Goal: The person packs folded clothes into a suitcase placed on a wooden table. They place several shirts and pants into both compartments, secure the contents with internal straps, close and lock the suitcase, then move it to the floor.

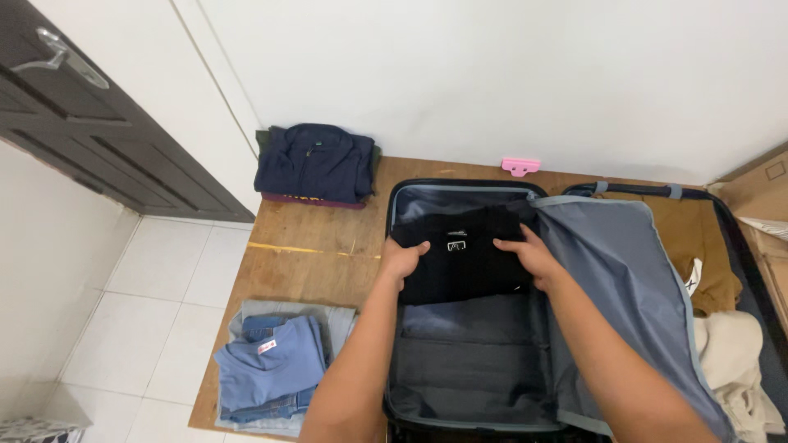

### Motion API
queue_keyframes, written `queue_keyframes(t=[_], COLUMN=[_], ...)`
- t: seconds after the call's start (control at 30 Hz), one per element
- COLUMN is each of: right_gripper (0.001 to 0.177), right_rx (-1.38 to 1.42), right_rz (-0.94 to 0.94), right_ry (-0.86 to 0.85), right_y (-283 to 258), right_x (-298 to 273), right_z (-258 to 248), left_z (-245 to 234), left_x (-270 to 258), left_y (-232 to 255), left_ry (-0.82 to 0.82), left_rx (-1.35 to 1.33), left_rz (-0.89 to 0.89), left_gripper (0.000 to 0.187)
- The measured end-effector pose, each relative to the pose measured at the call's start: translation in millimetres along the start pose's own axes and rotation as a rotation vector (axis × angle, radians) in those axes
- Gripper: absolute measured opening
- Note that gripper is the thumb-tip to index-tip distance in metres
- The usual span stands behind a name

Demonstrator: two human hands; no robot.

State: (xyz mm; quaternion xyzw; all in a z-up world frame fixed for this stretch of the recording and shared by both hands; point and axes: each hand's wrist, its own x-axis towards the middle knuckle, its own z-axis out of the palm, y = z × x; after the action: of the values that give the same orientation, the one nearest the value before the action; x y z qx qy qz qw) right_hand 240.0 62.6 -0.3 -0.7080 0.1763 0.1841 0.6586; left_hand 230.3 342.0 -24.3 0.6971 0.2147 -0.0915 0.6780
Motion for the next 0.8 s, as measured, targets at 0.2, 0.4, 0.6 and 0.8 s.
queue_keyframes(t=[0.2,0.4,0.6,0.8], right_gripper=[0.073,0.078,0.081,0.087], right_rx=[-0.088,-0.602,-1.041,-1.272], right_rz=[0.051,-0.17,-0.522,-0.357], right_ry=[0.191,0.542,0.321,0.072], right_y=[7.3,5.6,39.2,47.9], right_x=[45.6,82.3,52.4,66.4], right_z=[-8.1,5.6,65.1,64.5], left_z=[23.0,20.8,34.9,23.2], left_x=[44.3,45.0,7.8,5.3], left_y=[17.8,37.0,13.9,-19.1], left_ry=[0.19,0.162,-0.028,-0.135], left_rx=[0.342,0.458,0.982,0.971], left_rz=[0.013,0.262,0.349,0.05], left_gripper=[0.077,0.111,0.116,0.104])
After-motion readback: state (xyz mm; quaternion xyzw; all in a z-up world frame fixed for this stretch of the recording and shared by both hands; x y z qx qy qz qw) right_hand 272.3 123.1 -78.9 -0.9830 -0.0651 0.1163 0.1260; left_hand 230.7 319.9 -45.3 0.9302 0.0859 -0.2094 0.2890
